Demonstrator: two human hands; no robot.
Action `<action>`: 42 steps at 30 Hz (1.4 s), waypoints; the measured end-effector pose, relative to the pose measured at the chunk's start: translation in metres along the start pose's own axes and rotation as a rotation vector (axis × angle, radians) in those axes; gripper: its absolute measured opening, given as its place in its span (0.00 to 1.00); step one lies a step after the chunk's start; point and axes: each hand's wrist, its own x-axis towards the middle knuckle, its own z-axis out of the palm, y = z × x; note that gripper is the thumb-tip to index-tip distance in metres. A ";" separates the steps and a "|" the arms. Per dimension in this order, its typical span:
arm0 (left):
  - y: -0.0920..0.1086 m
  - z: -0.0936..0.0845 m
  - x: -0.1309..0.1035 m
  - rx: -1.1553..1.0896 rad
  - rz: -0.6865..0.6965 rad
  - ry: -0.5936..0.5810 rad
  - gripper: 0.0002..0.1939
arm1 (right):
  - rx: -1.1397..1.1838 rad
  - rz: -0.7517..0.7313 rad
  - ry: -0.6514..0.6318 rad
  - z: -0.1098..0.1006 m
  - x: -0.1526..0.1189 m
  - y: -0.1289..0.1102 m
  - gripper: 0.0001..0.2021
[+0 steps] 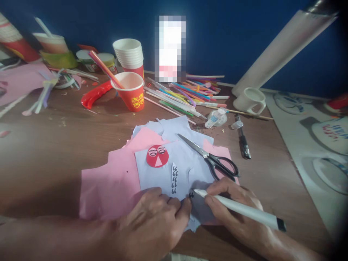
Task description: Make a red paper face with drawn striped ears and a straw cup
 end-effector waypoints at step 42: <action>0.000 -0.010 0.003 -0.048 0.011 -0.038 0.19 | 0.020 -0.075 0.003 0.004 -0.004 0.003 0.07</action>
